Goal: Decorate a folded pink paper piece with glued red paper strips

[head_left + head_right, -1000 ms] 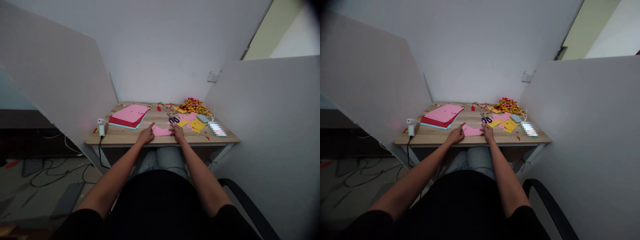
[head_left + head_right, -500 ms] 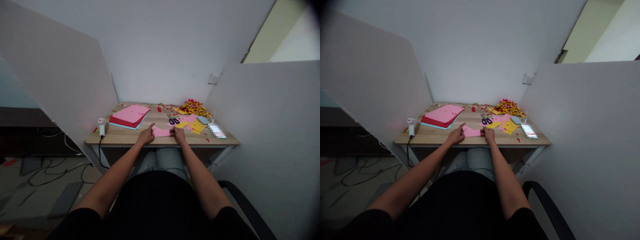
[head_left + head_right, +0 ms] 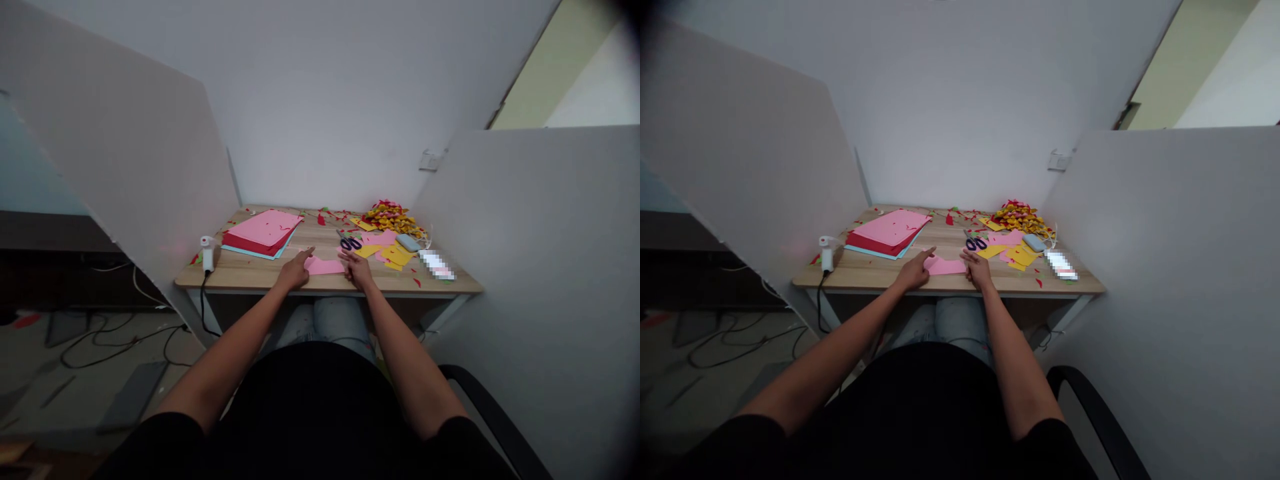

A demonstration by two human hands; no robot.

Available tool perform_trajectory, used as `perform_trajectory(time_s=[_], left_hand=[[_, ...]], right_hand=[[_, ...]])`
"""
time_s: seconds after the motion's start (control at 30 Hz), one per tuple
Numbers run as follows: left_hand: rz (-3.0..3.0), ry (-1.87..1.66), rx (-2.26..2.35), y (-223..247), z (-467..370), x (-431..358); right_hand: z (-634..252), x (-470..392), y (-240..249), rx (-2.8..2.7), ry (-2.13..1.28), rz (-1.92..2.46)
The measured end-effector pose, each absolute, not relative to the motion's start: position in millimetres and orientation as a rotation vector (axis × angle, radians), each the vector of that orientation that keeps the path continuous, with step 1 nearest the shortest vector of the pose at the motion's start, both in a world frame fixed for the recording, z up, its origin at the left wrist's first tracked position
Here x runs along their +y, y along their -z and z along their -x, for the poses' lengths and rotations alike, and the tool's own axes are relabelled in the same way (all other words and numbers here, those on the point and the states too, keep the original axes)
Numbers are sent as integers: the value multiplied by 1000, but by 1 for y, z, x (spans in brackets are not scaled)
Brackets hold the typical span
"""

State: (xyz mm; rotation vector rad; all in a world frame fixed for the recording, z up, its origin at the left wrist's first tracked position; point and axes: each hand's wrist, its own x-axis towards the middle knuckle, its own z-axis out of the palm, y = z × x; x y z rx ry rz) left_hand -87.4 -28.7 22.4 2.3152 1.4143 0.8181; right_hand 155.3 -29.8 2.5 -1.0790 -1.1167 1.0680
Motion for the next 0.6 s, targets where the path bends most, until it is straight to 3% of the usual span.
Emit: perform_trajectory(time_s=[0.3,0.6], left_hand=[[-2176,-874,1254,-19,93,-15],[-2219,-810,1368,-19,93,-17]], right_hand=[[-160,-23,6,-1247,-890,1190],[-130,-47,3,-1759,-411,1305]])
